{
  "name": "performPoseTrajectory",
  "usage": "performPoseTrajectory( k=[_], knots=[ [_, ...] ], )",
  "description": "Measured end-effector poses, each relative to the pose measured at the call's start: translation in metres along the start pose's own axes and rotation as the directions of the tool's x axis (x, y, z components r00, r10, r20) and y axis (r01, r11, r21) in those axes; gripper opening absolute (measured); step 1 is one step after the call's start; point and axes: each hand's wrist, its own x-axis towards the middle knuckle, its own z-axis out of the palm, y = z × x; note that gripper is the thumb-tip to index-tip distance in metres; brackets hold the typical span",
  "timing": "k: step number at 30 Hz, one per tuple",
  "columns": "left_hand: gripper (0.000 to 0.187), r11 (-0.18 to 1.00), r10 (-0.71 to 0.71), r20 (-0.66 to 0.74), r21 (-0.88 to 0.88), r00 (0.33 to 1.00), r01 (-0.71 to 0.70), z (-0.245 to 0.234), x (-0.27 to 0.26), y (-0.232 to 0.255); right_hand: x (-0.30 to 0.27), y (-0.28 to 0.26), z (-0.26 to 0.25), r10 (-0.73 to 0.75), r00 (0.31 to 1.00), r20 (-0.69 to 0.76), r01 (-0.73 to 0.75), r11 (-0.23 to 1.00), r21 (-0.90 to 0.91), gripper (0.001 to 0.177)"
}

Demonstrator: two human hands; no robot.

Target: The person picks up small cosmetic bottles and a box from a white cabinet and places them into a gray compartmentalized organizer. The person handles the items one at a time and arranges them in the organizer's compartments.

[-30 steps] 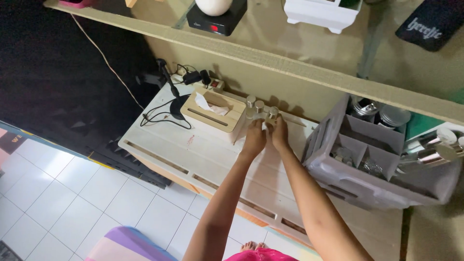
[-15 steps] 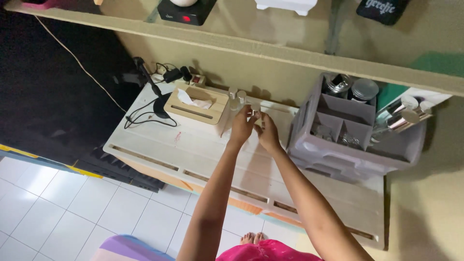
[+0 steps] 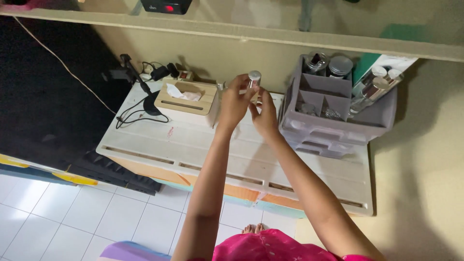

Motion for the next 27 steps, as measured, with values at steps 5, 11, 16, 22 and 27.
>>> performPoseTrajectory(
  k=[5,11,16,22,27],
  knots=[
    [0.045,0.992,0.005,0.082,-0.128,0.997,0.006,-0.007,-0.012,0.036,-0.002,-0.042,-0.026,-0.049,0.998,-0.024,0.048,0.996,-0.071,0.053],
    [0.043,0.979,0.067,0.121,-0.199,0.99,-0.042,0.001,-0.019,0.056,-0.002,-0.079,-0.055,-0.123,0.99,-0.063,0.114,0.985,-0.126,0.052],
    [0.042,0.963,0.178,0.105,-0.223,0.979,-0.151,0.02,-0.016,0.08,0.0,-0.099,-0.085,-0.132,0.979,-0.153,0.104,0.979,-0.177,0.044],
    [0.041,0.926,0.302,0.12,-0.273,0.946,-0.261,0.063,-0.021,0.101,-0.009,-0.111,-0.13,-0.146,0.962,-0.23,0.111,0.982,-0.155,0.036],
    [0.046,0.882,0.438,0.102,-0.24,0.893,-0.406,0.106,-0.019,0.102,-0.016,-0.096,-0.168,-0.241,0.903,-0.355,0.127,0.941,-0.314,0.038]
  ],
)
